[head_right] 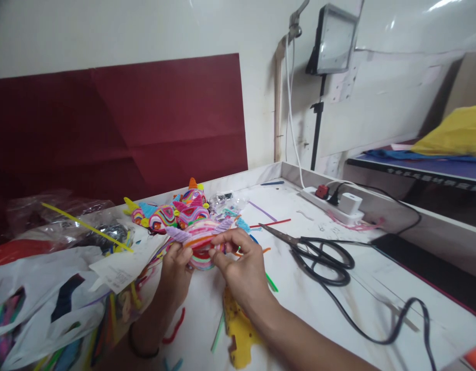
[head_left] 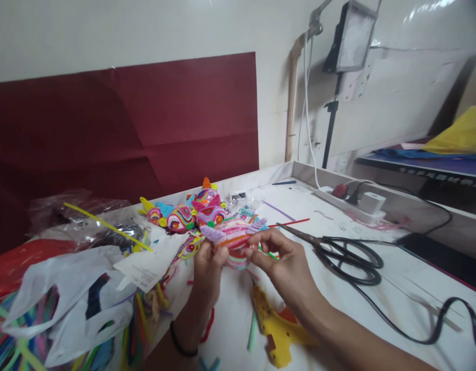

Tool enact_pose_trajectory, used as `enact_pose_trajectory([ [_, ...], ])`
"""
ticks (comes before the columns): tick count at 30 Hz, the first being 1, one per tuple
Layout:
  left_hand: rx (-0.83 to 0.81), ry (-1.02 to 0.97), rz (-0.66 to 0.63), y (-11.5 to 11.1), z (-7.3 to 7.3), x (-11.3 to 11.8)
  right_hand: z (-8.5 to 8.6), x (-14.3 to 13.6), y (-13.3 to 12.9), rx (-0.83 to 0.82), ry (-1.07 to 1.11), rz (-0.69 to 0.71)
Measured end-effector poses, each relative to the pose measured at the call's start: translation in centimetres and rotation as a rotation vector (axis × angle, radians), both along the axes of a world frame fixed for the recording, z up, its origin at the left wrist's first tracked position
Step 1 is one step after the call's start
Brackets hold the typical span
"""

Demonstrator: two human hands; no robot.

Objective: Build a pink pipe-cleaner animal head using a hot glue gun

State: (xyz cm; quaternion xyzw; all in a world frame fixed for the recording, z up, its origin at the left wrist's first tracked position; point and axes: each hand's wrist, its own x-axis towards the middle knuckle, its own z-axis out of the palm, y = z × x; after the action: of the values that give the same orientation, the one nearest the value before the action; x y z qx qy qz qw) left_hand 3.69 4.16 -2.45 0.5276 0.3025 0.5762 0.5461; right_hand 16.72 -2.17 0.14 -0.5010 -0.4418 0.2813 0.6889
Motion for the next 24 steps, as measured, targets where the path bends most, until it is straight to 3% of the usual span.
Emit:
enact_pose_trajectory([
  [16,0.033,-0.007,-0.057,0.6,-1.2,-0.6,-0.3,0.7,0.8,0.065,-0.204,0.003],
  [24,-0.080,-0.047,0.039,1.4,-1.7,-1.1,-0.3,1.7,4.7,-0.074,-0.228,0.238],
])
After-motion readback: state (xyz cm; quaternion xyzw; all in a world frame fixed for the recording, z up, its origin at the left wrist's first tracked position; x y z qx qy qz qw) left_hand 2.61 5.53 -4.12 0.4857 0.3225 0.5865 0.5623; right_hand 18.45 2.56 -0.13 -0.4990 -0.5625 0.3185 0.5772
